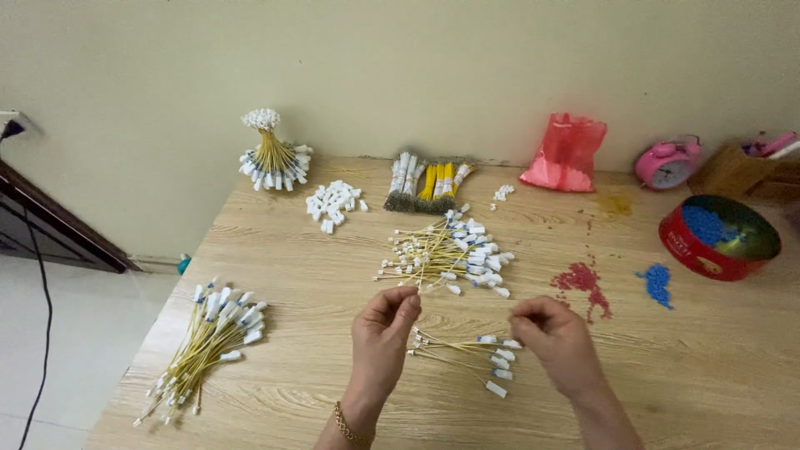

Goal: Assembling small white plastic caps onto the tips of yellow wires at a desk.

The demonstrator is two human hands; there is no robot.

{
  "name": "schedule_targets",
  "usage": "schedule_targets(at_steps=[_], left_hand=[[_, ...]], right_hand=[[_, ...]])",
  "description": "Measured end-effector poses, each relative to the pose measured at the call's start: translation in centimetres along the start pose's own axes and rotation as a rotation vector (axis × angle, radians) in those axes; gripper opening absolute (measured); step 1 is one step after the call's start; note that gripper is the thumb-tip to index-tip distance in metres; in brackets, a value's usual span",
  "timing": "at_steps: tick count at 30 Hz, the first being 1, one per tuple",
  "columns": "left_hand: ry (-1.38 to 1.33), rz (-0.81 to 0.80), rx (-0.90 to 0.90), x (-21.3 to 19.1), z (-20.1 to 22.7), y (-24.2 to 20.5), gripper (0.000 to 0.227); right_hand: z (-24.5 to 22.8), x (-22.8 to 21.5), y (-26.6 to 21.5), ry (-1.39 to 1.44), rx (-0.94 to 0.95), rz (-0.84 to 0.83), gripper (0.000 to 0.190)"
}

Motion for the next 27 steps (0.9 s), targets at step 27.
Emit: schedule_targets(at_steps=[27], left_hand=[[-0.171, -0.101, -0.12, 1.4, -5.1, -1.3, 0.014]], right_hand=[[-2.8, 10.4, -1.4, 0.679, 0.177, -0.16, 0.011]])
Point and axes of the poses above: each hand's wrist, its own y-axis towards the middle knuckle, its own x-axis out of the palm, z = x × y, the point moved 9 cm from there along y, towards the middle knuckle, and after that the axes turned 8 degrees about -x, right-handed, at the moved point
